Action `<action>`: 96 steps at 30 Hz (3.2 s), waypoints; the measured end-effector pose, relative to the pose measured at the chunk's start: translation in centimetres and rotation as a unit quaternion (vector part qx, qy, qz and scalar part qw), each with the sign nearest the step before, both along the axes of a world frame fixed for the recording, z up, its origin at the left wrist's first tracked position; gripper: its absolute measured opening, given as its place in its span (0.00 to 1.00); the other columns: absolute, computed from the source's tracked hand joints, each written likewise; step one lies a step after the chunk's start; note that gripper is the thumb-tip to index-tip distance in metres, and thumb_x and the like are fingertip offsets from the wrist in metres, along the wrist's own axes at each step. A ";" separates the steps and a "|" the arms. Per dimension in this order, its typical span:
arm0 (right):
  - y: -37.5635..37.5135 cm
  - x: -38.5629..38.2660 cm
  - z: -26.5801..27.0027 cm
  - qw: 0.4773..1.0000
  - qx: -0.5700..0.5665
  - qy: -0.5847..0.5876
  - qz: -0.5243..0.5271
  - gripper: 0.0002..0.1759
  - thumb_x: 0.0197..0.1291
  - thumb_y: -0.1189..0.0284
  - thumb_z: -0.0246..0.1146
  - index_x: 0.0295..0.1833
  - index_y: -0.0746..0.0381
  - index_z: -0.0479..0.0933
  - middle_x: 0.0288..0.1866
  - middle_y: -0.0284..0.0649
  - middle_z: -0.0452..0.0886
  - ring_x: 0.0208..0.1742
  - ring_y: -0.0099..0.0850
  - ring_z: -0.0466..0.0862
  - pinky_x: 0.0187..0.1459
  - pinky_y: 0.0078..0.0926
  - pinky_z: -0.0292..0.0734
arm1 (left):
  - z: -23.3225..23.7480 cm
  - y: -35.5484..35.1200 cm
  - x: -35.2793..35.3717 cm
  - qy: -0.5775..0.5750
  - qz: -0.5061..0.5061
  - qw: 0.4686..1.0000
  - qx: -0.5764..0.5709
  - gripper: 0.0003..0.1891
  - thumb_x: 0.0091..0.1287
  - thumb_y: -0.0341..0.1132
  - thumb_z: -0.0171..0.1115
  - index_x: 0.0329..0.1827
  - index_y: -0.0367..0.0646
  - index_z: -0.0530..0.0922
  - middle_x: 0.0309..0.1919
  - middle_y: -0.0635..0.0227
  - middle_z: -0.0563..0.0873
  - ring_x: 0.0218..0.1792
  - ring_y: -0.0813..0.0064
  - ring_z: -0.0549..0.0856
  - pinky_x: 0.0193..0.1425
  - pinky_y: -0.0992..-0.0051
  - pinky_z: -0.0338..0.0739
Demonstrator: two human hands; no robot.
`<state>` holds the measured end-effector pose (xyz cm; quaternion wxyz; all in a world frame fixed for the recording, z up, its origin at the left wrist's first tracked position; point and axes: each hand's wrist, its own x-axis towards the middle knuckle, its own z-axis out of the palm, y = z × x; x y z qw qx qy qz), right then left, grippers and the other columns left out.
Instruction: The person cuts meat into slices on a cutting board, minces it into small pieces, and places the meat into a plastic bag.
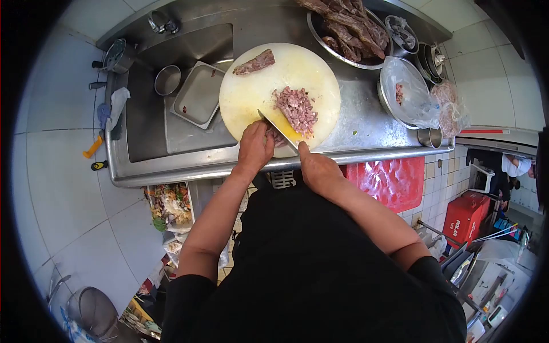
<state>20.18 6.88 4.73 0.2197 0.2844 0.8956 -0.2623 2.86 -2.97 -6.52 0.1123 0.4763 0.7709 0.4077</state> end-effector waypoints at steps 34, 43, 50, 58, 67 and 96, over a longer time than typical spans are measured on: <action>0.6 -3.3 5.4 0.995 -0.063 -0.068 -0.037 0.17 0.67 0.79 0.55 0.60 0.73 0.68 0.46 0.65 0.87 0.49 0.58 0.89 0.52 0.54 0.84 | 0.2 -1.6 -1.6 -0.018 -0.040 0.999 -0.013 0.06 0.66 0.26 0.67 0.44 0.37 0.84 0.42 0.55 0.89 0.47 0.49 0.88 0.55 0.60 0.82; 0.6 -2.3 -1.3 0.998 -0.004 0.002 -0.063 0.17 0.71 0.76 0.52 0.62 0.73 0.66 0.46 0.66 0.86 0.51 0.58 0.88 0.54 0.54 0.82 | -0.3 -1.5 -2.4 -0.016 -0.093 0.995 0.003 0.06 0.65 0.27 0.65 0.44 0.38 0.84 0.43 0.56 0.89 0.49 0.50 0.87 0.58 0.59 0.81; 0.9 -4.6 4.0 0.999 -0.016 -0.029 -0.030 0.17 0.68 0.78 0.54 0.60 0.73 0.69 0.49 0.68 0.86 0.55 0.58 0.88 0.56 0.52 0.82 | -0.3 -1.3 -2.0 -0.011 -0.094 0.995 -0.010 0.06 0.65 0.27 0.66 0.44 0.38 0.85 0.43 0.56 0.89 0.50 0.51 0.87 0.57 0.59 0.81; -0.1 -1.6 -2.6 0.998 0.014 0.008 -0.064 0.23 0.74 0.72 0.53 0.67 0.73 0.62 0.43 0.64 0.87 0.48 0.60 0.89 0.52 0.56 0.82 | -0.8 -1.4 -2.2 -0.009 -0.113 0.993 0.006 0.06 0.64 0.28 0.66 0.43 0.39 0.84 0.42 0.57 0.88 0.49 0.53 0.87 0.56 0.60 0.81; 3.7 1.4 0.8 0.968 0.151 0.123 -0.156 0.11 0.79 0.65 0.49 0.60 0.54 0.69 0.34 0.57 0.86 0.40 0.60 0.87 0.43 0.60 0.81 | -0.7 1.0 -1.9 0.051 -0.170 0.984 -0.017 0.15 0.63 0.41 0.75 0.45 0.42 0.83 0.42 0.60 0.82 0.51 0.54 0.82 0.58 0.58 0.76; 4.4 3.6 -8.8 0.901 -0.222 0.198 -0.317 0.17 0.77 0.62 0.54 0.56 0.66 0.72 0.38 0.64 0.83 0.42 0.63 0.85 0.49 0.53 0.79 | 0.3 8.0 0.8 0.143 -0.088 0.982 -0.086 0.43 0.61 0.69 0.69 0.73 0.51 0.77 0.78 0.47 0.68 0.79 0.45 0.64 0.84 0.44 0.51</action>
